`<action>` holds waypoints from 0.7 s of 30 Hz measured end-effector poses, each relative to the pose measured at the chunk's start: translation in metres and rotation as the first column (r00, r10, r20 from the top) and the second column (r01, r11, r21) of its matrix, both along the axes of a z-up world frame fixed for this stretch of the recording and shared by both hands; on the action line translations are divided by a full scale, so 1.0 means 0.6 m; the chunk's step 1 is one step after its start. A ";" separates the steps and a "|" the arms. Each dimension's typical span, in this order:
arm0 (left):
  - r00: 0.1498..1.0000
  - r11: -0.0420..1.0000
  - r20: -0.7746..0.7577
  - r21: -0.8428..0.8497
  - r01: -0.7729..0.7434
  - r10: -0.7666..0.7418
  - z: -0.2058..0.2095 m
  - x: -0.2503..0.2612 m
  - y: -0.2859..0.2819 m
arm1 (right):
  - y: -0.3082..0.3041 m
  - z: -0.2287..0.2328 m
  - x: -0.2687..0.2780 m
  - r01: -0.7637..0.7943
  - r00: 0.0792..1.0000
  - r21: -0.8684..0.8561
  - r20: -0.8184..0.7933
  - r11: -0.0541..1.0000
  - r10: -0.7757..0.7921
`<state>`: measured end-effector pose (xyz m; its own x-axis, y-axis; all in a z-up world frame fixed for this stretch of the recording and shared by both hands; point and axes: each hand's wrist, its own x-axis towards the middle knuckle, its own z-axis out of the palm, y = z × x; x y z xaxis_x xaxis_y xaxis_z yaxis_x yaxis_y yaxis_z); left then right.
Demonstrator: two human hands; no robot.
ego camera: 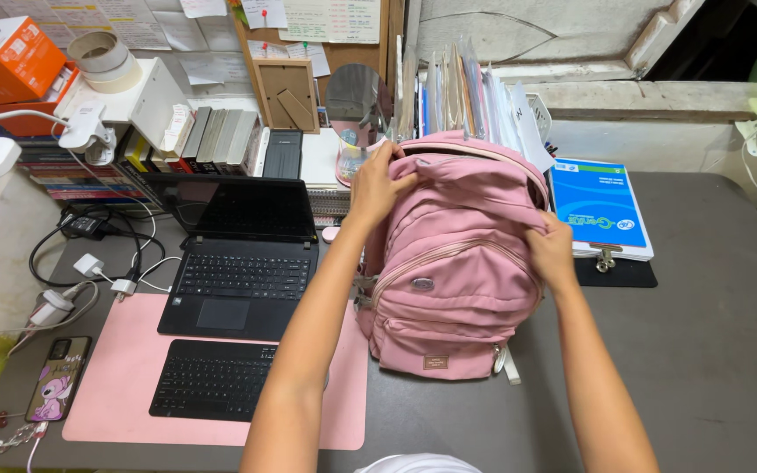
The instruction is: The person carries a pink backpack to a desk, opens its compartments, and takes out a floral pouch, a pencil case, a black sleeve, and a mouse, arranging them on the desk. They then open the pouches and handle the laptop while sorting the removed items.
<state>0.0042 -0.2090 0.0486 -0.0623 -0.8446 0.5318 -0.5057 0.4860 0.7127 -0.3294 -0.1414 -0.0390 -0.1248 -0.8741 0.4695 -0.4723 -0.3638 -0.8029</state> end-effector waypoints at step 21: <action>0.662 0.851 0.726 -0.456 0.260 0.186 -0.119 -0.080 0.091 | 0.137 -0.008 0.102 0.238 0.960 0.005 -0.154 0.971 -0.234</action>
